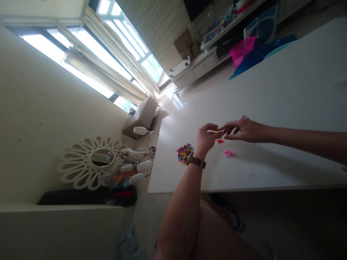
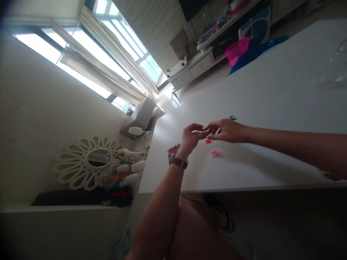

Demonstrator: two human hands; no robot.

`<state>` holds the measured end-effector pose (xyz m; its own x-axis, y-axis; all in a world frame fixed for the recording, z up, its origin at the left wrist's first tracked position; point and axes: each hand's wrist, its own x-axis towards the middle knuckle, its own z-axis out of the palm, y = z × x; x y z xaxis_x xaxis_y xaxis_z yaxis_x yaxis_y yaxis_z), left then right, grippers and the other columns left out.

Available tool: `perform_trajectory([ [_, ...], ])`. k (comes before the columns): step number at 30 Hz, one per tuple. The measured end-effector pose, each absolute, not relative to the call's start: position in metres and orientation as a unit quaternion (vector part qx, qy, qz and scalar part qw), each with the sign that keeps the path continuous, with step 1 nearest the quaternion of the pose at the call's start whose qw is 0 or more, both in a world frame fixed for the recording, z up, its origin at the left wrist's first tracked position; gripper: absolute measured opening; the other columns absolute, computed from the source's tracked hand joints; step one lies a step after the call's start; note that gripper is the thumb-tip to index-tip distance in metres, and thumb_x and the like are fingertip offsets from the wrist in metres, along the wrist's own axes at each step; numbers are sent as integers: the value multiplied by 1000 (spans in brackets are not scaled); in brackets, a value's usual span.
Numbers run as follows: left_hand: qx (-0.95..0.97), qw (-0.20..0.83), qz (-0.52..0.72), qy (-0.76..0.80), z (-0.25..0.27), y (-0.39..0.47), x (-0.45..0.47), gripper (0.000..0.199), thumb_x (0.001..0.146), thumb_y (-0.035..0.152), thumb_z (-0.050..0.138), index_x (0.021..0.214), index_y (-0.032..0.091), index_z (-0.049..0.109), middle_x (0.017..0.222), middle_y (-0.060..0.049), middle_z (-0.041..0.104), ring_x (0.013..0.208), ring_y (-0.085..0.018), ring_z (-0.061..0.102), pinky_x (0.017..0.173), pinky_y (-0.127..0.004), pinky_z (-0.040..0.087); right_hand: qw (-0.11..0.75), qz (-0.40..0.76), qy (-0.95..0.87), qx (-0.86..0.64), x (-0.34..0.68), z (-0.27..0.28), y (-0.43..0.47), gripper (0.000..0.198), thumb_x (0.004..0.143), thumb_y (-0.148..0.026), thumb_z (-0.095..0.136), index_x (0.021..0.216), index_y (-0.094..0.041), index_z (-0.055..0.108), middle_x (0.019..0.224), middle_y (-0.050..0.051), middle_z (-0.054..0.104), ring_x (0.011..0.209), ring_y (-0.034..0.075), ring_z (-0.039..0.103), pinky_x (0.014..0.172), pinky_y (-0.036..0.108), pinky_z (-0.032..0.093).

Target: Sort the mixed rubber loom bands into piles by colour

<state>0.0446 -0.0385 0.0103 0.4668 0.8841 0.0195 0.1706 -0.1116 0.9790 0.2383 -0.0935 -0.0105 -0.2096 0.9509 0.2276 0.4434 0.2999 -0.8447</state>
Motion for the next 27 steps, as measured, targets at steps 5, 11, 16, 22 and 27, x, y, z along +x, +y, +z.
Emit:
perform_trajectory([
  [5, 655, 542, 333, 408, 14, -41, 45, 44, 58, 34, 92, 87, 14, 66, 87, -7, 69, 70, -14, 67, 67, -30, 55, 436, 351, -679, -475, 227, -13, -94, 29, 81, -39, 72, 100, -19, 77, 86, 6, 78, 76, 21, 72, 70, 32, 57],
  [11, 647, 556, 328, 405, 14, -45, 43, 47, 56, 36, 93, 89, 14, 67, 87, -6, 68, 70, -14, 67, 69, -30, 56, 450, 333, -658, -503, 230, -17, -93, 27, 79, -45, 73, 89, -21, 80, 77, 3, 77, 73, 21, 71, 67, 31, 53],
  [16, 614, 587, 345, 399, 12, -44, 53, 42, 55, 30, 94, 82, 12, 66, 78, -3, 67, 63, -12, 66, 66, -29, 57, 431, 332, -651, -529, 234, -7, -99, 27, 79, -45, 71, 85, -19, 78, 78, 3, 77, 75, 20, 71, 71, 31, 52],
  [22, 594, 586, 360, 419, 16, -38, 62, 33, 55, 16, 91, 76, 12, 66, 72, -2, 66, 60, -14, 68, 61, -27, 56, 408, 283, -656, -569, 252, 4, -101, 23, 80, -41, 68, 80, -19, 75, 76, 3, 75, 70, 18, 66, 69, 30, 50],
  [27, 605, 568, 363, 425, 9, -33, 60, 26, 59, 13, 87, 75, 14, 66, 71, -2, 67, 61, -14, 68, 59, -25, 55, 349, 230, -695, -585, 288, -8, -103, 19, 80, -38, 67, 76, -21, 75, 72, 3, 72, 67, 19, 64, 66, 32, 48],
])
